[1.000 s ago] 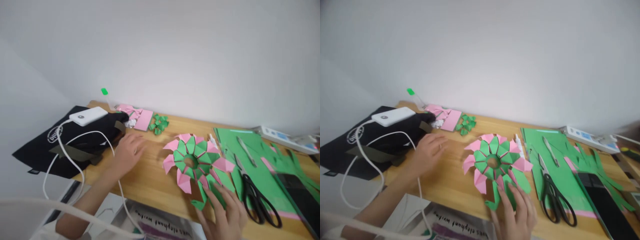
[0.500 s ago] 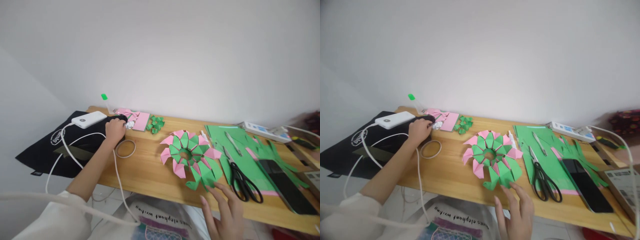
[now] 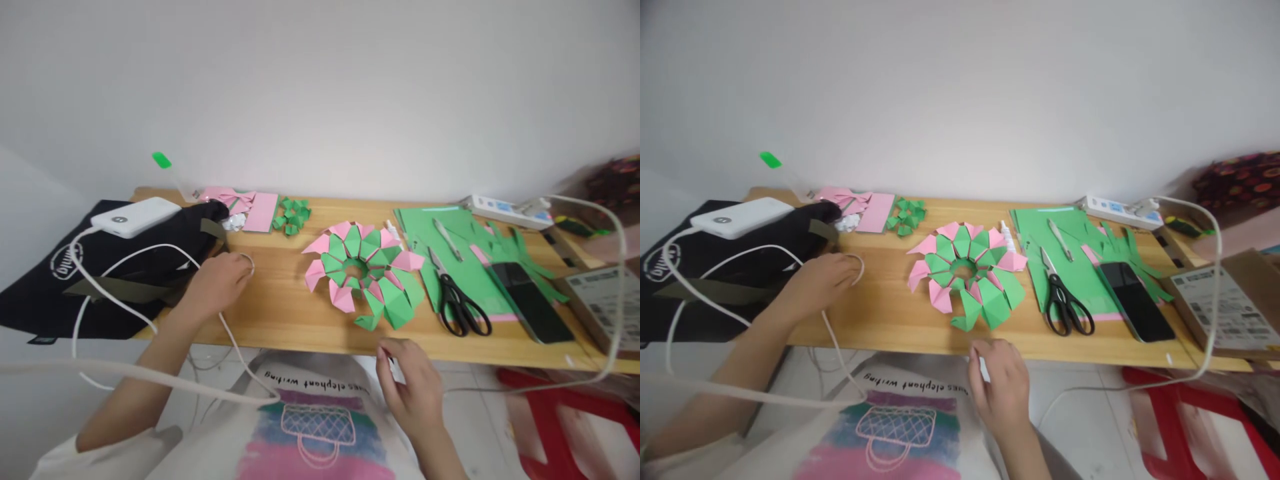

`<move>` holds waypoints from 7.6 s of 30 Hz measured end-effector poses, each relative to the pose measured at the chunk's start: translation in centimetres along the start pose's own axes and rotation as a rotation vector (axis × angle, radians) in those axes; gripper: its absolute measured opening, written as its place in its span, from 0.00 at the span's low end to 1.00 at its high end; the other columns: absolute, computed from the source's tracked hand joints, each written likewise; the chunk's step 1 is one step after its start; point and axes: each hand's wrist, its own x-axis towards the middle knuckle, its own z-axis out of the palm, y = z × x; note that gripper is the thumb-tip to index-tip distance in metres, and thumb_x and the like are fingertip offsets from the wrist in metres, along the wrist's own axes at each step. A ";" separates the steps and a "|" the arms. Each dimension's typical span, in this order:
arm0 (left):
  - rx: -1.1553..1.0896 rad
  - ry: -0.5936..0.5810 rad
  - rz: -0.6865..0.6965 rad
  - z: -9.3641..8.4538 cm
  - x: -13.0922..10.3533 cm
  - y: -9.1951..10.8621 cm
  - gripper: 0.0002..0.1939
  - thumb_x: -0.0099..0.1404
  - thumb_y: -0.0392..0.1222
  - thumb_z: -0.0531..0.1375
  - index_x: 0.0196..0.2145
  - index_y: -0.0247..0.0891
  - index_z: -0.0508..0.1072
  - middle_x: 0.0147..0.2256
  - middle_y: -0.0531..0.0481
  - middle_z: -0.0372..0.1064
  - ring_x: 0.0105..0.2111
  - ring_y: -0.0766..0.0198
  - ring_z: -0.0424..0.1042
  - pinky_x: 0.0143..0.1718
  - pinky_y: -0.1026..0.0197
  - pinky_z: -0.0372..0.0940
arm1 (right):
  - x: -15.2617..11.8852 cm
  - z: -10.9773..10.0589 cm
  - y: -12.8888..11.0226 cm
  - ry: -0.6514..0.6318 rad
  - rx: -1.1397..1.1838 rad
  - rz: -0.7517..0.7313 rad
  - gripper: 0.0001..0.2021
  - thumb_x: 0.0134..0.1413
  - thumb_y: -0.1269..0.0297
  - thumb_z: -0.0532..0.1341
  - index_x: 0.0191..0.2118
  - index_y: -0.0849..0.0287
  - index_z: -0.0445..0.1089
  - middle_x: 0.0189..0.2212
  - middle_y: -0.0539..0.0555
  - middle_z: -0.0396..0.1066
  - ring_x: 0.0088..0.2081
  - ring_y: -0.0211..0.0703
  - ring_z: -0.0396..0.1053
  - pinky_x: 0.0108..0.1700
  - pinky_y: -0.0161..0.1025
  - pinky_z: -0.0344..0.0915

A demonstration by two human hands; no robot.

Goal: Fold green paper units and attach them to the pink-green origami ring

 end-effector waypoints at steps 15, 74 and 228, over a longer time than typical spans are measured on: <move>-1.794 -0.392 -0.335 8.8 -1.7 12.7 0.16 0.59 0.53 0.64 0.32 0.35 0.74 0.32 0.43 0.77 0.34 0.60 0.77 0.41 0.58 0.70 | 5.4 1.5 -1.0 -0.120 -0.277 -0.086 0.08 0.56 0.65 0.64 0.42 0.57 0.71 0.48 0.59 0.71 0.54 0.54 0.64 0.52 0.50 0.62; -2.349 -0.586 -0.609 7.6 -2.0 14.0 0.05 0.55 0.38 0.69 0.29 0.32 0.80 0.28 0.50 0.76 0.32 0.67 0.72 0.38 0.65 0.66 | 7.4 -0.1 -2.6 -0.310 -0.265 0.155 0.09 0.54 0.70 0.63 0.42 0.60 0.73 0.50 0.61 0.68 0.56 0.61 0.66 0.56 0.58 0.61; -1.968 -0.535 -0.471 8.8 -2.2 14.4 0.17 0.54 0.51 0.71 0.30 0.33 0.78 0.29 0.50 0.75 0.32 0.66 0.73 0.40 0.63 0.66 | 8.2 1.8 -3.1 -0.244 -0.405 0.234 0.08 0.61 0.64 0.59 0.31 0.59 0.72 0.49 0.62 0.72 0.60 0.65 0.62 0.56 0.66 0.58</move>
